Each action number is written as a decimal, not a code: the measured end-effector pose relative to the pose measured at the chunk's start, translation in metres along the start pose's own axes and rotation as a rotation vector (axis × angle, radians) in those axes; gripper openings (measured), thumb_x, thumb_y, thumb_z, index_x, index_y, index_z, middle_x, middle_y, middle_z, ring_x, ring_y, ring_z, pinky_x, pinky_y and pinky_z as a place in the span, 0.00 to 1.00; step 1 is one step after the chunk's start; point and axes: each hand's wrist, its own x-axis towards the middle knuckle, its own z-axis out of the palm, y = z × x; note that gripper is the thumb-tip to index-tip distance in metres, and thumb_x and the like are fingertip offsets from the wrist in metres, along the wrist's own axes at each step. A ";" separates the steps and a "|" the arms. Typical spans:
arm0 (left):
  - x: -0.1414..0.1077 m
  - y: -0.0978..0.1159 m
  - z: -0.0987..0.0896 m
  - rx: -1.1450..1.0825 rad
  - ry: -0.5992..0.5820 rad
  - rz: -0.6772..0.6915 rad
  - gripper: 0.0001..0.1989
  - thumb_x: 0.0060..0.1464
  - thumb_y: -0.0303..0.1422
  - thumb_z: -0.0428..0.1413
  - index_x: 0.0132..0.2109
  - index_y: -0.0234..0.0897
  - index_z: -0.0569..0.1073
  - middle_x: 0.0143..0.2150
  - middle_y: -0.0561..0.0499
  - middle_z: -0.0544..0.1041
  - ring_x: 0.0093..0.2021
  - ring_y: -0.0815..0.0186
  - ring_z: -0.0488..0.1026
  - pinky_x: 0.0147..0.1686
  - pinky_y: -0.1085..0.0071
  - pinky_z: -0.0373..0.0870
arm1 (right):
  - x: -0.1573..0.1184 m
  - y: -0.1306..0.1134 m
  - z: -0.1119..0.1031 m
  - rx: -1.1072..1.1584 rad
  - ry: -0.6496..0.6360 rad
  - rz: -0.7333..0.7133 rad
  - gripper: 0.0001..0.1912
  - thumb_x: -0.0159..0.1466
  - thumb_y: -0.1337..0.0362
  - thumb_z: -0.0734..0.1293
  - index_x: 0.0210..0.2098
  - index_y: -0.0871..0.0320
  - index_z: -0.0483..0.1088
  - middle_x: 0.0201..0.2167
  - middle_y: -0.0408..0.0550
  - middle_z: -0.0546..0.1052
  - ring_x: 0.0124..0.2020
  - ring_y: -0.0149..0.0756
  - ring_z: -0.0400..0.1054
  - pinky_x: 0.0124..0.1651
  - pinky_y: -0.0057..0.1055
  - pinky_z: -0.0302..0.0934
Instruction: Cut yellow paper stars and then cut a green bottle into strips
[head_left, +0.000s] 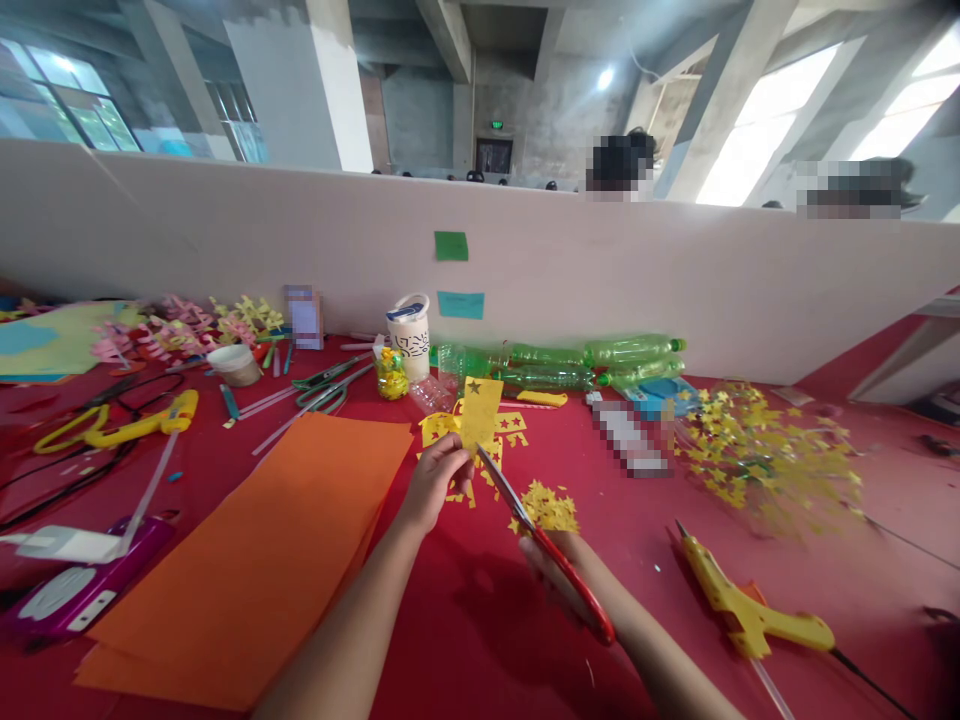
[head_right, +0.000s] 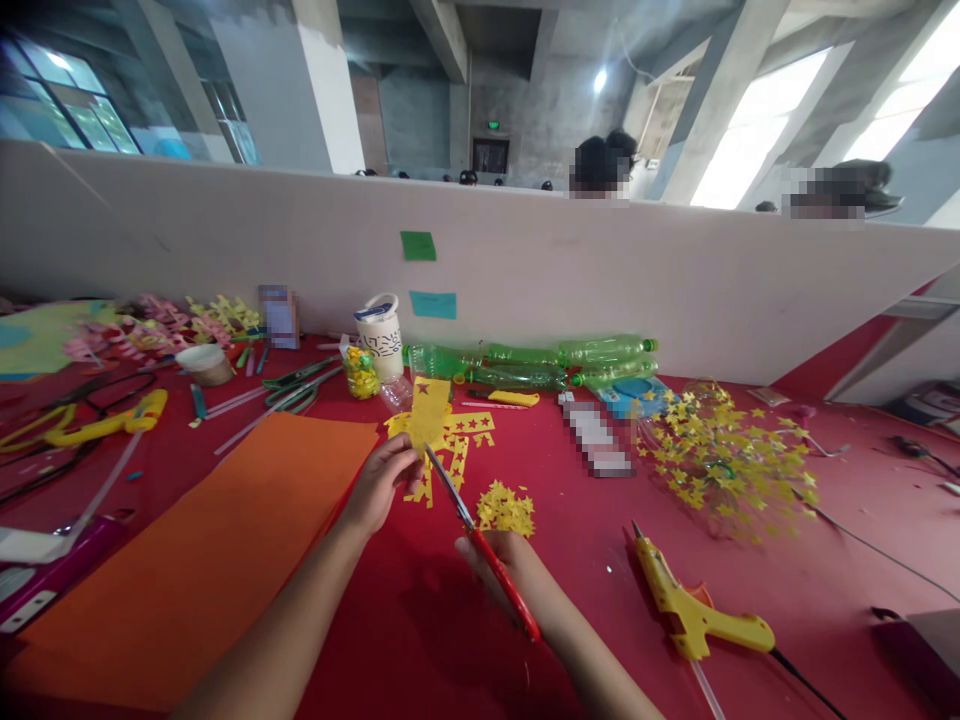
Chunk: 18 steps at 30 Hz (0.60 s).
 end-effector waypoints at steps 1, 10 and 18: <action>0.000 0.000 0.001 -0.013 -0.004 -0.010 0.12 0.53 0.38 0.54 0.27 0.37 0.65 0.22 0.56 0.69 0.20 0.74 0.64 0.22 0.76 0.59 | 0.000 0.000 0.000 -0.001 0.000 -0.003 0.27 0.62 0.41 0.59 0.22 0.58 0.59 0.15 0.38 0.62 0.13 0.22 0.53 0.17 0.22 0.47; 0.000 -0.002 0.004 -0.082 0.008 -0.001 0.11 0.54 0.38 0.56 0.28 0.36 0.67 0.23 0.56 0.68 0.21 0.74 0.63 0.22 0.76 0.59 | -0.001 -0.007 -0.003 -0.069 -0.005 -0.007 0.24 0.63 0.45 0.61 0.22 0.57 0.57 0.15 0.39 0.61 0.14 0.24 0.52 0.17 0.23 0.44; 0.001 -0.002 0.003 -0.036 0.023 0.043 0.12 0.56 0.40 0.54 0.30 0.37 0.68 0.23 0.57 0.68 0.21 0.73 0.64 0.22 0.76 0.60 | -0.002 0.003 -0.002 0.002 -0.049 -0.058 0.26 0.64 0.42 0.59 0.23 0.58 0.60 0.14 0.36 0.59 0.14 0.23 0.52 0.17 0.22 0.44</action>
